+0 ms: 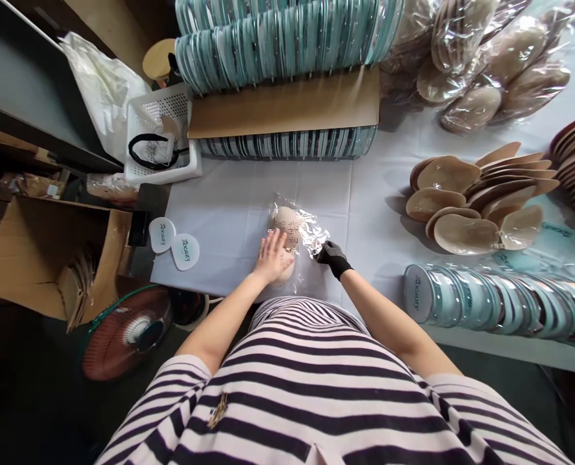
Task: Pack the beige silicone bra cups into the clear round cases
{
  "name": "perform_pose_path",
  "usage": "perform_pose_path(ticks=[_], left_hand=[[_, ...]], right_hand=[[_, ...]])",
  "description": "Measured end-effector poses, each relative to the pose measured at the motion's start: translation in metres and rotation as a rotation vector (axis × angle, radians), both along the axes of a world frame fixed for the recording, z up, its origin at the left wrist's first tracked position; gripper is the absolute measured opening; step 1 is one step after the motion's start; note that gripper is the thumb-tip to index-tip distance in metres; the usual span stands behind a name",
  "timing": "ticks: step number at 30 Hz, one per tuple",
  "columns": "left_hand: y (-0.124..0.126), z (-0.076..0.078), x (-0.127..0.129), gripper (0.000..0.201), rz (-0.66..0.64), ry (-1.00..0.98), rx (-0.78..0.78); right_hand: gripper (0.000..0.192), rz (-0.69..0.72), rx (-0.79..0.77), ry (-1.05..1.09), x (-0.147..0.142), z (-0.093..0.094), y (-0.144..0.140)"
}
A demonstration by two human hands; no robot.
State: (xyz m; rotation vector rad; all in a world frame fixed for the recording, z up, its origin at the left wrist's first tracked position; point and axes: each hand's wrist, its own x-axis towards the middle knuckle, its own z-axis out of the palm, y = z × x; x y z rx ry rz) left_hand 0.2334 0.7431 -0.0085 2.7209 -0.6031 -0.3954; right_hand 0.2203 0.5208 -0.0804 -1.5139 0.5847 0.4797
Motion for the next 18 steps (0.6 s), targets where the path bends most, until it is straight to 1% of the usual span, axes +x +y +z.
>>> perform_pose_path(ticks=[1, 2, 3, 4, 6, 8, 10, 12, 15, 18], left_hand=[[-0.004, -0.008, -0.001, 0.079, -0.079, 0.071, 0.053], [-0.011, -0.016, -0.004, 0.08, -0.137, 0.125, 0.094], [-0.017, -0.021, -0.007, 0.081, -0.164, 0.147, 0.117], [-0.024, -0.025, -0.01, 0.081, -0.16, 0.137, 0.121], [-0.034, -0.025, -0.01, 0.077, -0.122, 0.063, 0.075], [-0.039, -0.018, 0.003, 0.069, -0.092, -0.006, 0.016], [-0.042, -0.007, 0.029, 0.061, -0.066, -0.037, 0.0], [-0.048, 0.005, 0.064, 0.057, -0.059, -0.043, 0.019], [-0.069, 0.018, 0.115, 0.054, -0.149, -0.036, 0.062], [-0.099, 0.02, 0.148, 0.051, -0.259, -0.009, 0.098]], right_hand=[[0.024, -0.045, 0.045, 0.028, -0.007, 0.0, 0.0], [0.024, -0.062, 0.072, 0.053, -0.015, 0.001, 0.0], [0.025, -0.065, 0.103, 0.084, -0.024, 0.001, 0.0], [0.026, -0.058, 0.136, 0.12, -0.034, 0.002, -0.001], [0.031, -0.013, 0.195, 0.196, -0.054, 0.002, -0.006], [0.041, 0.101, 0.276, 0.254, -0.072, 0.002, -0.012], [0.052, 0.255, 0.349, 0.255, -0.084, 0.0, -0.017], [0.053, 0.382, 0.338, 0.232, -0.09, -0.001, -0.017], [0.034, 0.437, 0.244, 0.234, -0.091, -0.001, -0.012], [0.023, 0.422, 0.232, 0.236, -0.091, 0.001, -0.01]])
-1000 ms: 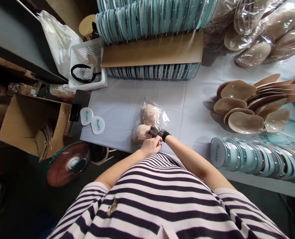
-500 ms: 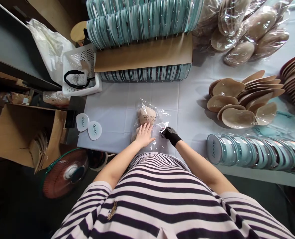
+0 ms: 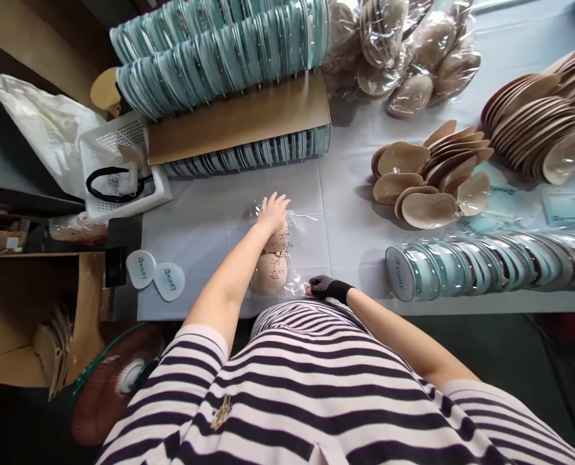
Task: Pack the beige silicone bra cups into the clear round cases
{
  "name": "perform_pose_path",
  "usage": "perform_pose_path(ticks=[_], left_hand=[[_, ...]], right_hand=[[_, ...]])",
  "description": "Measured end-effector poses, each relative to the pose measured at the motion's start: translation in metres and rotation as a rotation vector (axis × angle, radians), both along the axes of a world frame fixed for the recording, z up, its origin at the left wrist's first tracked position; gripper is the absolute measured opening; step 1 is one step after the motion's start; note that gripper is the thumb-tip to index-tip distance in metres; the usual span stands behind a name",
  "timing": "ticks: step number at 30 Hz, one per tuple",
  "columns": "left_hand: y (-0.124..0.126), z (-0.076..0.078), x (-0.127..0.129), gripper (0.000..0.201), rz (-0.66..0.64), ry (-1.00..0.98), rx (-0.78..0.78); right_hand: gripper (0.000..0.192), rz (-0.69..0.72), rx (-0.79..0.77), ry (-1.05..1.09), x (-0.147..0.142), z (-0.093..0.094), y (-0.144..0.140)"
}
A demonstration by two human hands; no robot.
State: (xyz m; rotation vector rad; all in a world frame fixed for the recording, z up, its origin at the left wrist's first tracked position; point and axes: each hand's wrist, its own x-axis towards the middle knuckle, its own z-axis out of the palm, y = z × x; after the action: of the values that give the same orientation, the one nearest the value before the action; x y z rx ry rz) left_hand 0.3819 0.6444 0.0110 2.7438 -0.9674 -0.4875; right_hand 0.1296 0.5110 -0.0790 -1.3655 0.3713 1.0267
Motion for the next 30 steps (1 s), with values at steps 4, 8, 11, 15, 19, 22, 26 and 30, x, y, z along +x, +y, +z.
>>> perform_pose_path(ticks=[4, 8, 11, 15, 19, 22, 26, 30], left_hand=[[-0.03, -0.016, 0.019, 0.043, -0.039, 0.116, 0.051], [-0.035, -0.033, 0.026, 0.018, 0.0, 0.159, 0.069], [-0.027, -0.035, 0.031, 0.016, 0.034, 0.141, -0.016], [-0.009, -0.026, 0.042, 0.024, 0.148, 0.128, -0.193], [0.013, -0.015, 0.056, 0.026, 0.277, 0.137, -0.34], [0.027, -0.002, 0.064, 0.017, 0.32, 0.152, -0.413], [0.051, 0.031, 0.068, 0.013, 0.412, 0.126, -0.706], [0.095, 0.071, 0.049, 0.013, 0.512, -0.108, -1.074]], right_hand=[[0.021, -0.034, 0.034, -0.006, -0.003, 0.007, -0.008], [0.021, -0.054, 0.063, -0.006, -0.008, 0.012, -0.019], [0.025, -0.006, 0.09, -0.046, -0.01, 0.015, -0.023], [0.046, -0.01, 0.063, -0.085, -0.012, 0.015, -0.022], [0.063, -0.136, 0.104, -0.181, -0.007, 0.006, -0.01], [0.057, -0.227, 0.109, -0.161, 0.006, 0.004, -0.001], [0.028, -0.149, -0.082, -0.406, 0.028, 0.037, -0.014], [0.023, 0.123, -0.669, -0.83, 0.04, 0.124, -0.052]])
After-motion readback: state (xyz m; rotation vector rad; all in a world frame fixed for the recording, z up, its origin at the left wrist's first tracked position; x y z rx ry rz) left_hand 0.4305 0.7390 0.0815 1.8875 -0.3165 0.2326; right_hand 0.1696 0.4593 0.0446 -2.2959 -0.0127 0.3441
